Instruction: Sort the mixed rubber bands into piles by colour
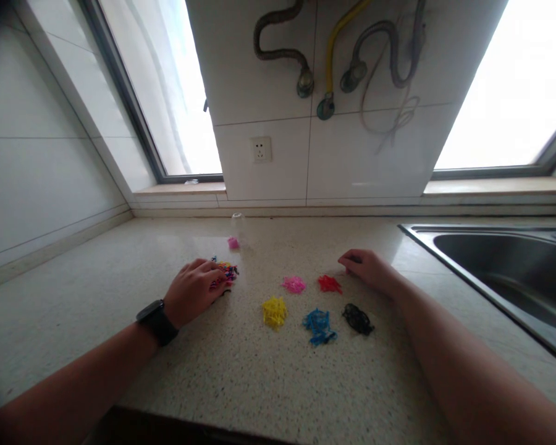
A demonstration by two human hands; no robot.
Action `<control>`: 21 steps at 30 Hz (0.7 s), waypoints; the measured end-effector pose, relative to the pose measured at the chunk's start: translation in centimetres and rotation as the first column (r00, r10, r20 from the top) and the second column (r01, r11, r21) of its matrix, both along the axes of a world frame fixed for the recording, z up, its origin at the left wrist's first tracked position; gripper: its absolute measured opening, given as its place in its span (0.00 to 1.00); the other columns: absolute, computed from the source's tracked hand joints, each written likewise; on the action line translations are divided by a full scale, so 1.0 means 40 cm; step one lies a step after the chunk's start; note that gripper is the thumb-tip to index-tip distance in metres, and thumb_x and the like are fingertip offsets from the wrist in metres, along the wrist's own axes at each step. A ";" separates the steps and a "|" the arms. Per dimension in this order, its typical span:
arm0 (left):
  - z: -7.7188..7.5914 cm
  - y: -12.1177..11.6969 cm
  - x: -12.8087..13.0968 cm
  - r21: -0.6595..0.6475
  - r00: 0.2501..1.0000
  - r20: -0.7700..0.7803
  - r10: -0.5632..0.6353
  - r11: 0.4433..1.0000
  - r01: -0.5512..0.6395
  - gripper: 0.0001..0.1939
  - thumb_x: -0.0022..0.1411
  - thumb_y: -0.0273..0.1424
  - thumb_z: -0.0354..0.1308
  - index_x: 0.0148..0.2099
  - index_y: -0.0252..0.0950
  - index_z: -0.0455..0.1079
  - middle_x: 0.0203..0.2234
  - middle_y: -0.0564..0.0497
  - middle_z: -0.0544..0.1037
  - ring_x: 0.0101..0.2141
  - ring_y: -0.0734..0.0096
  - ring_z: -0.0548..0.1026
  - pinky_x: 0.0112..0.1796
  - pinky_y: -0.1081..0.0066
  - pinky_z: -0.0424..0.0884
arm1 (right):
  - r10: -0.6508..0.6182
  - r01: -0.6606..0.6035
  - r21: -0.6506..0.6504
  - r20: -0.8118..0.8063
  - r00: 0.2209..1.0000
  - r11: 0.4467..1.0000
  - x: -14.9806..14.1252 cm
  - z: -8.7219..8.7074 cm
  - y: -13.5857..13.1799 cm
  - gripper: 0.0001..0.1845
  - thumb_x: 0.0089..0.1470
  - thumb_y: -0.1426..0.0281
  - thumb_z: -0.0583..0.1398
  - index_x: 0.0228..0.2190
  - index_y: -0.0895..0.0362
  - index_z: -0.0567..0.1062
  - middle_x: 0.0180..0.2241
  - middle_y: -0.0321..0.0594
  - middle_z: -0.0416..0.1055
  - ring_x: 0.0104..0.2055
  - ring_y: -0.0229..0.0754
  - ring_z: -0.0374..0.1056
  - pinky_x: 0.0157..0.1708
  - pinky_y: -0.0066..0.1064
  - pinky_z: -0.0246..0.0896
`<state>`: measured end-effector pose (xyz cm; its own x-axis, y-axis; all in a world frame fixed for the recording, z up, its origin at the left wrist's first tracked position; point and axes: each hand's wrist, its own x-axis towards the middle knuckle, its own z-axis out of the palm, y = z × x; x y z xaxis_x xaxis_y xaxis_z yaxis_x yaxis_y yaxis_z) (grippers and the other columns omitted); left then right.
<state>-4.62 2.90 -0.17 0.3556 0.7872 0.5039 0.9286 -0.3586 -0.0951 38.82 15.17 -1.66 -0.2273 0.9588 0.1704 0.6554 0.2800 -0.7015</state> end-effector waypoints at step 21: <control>-0.002 -0.003 -0.001 0.023 0.994 0.107 0.001 1.000 -0.003 0.07 0.64 0.35 0.59 0.42 0.42 0.77 0.36 0.48 0.82 0.42 0.56 0.74 0.44 0.56 0.69 | 0.013 -0.013 -0.011 0.011 1.000 1.000 -0.001 0.001 -0.015 0.21 0.54 0.52 0.58 0.33 0.58 0.78 0.25 0.40 0.74 0.25 0.39 0.65 0.27 0.32 0.57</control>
<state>-4.64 2.76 -0.25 0.2974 0.7754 0.5570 0.9346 -0.3557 -0.0039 38.80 14.59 -1.63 -0.2420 0.9574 0.1573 0.6592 0.2812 -0.6974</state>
